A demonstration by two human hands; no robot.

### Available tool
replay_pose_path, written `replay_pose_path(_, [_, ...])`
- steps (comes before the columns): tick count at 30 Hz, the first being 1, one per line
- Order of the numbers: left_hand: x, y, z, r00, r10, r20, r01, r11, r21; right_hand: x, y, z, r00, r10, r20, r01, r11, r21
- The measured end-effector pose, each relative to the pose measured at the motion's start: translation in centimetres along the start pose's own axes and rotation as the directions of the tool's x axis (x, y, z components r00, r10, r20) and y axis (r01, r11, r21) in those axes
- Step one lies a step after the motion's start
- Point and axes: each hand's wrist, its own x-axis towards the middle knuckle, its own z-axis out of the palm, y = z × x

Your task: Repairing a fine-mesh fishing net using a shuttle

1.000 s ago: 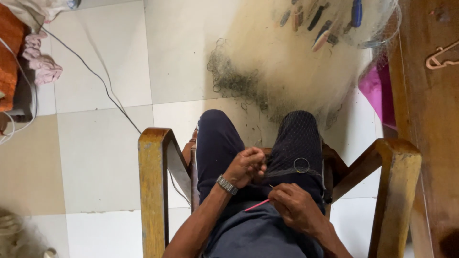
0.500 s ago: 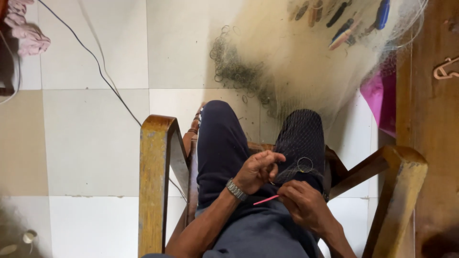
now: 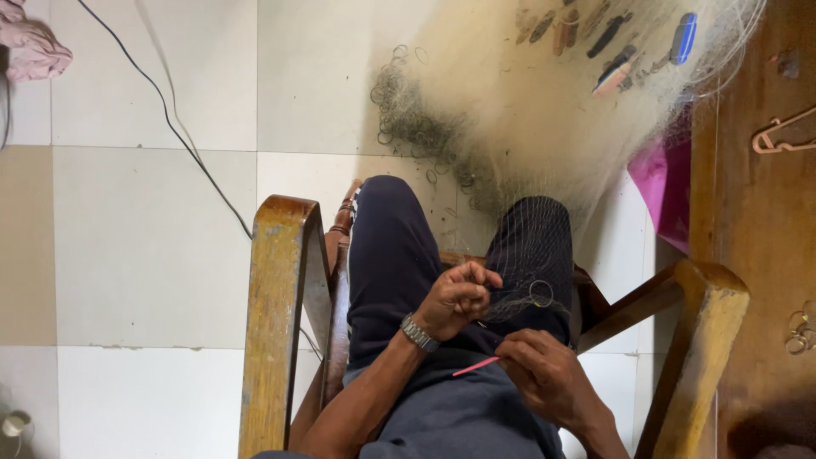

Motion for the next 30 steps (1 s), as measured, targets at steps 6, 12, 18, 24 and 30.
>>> replay_pose_path(6, [0.1, -0.3, -0.2, 0.999, -0.006, -0.032, 0.005, 1.000, -0.030, 0.0, 0.0, -0.1, 1.000, 0.002, -0.006, -0.002, 1.000, -0.005])
replay_pose_path(12, [0.1, -0.5, -0.5, 0.993, 0.032, -0.113, -0.034, 0.999, -0.019, -0.2, 0.0, 0.0, 1.000, 0.006, -0.002, -0.006, 1.000, 0.005])
replay_pose_path(18, [0.2, -0.6, -0.4, 0.968, -0.062, -0.242, 0.065, 0.998, 0.003, -0.1, 0.1, -0.1, 1.000, 0.010, 0.006, -0.010, 1.000, 0.020])
replay_pose_path(24, [0.3, -0.7, -0.6, 0.976, -0.089, -0.200, 0.097, 0.995, 0.034, 0.1, -0.3, -0.1, 1.000, -0.016, 0.021, 0.016, 0.999, 0.036])
replay_pose_path(30, [0.8, 0.6, 0.7, 0.948, -0.279, -0.154, 0.301, 0.943, 0.144, -0.2, -0.2, 0.0, 0.999, -0.018, 0.030, 0.017, 0.999, 0.042])
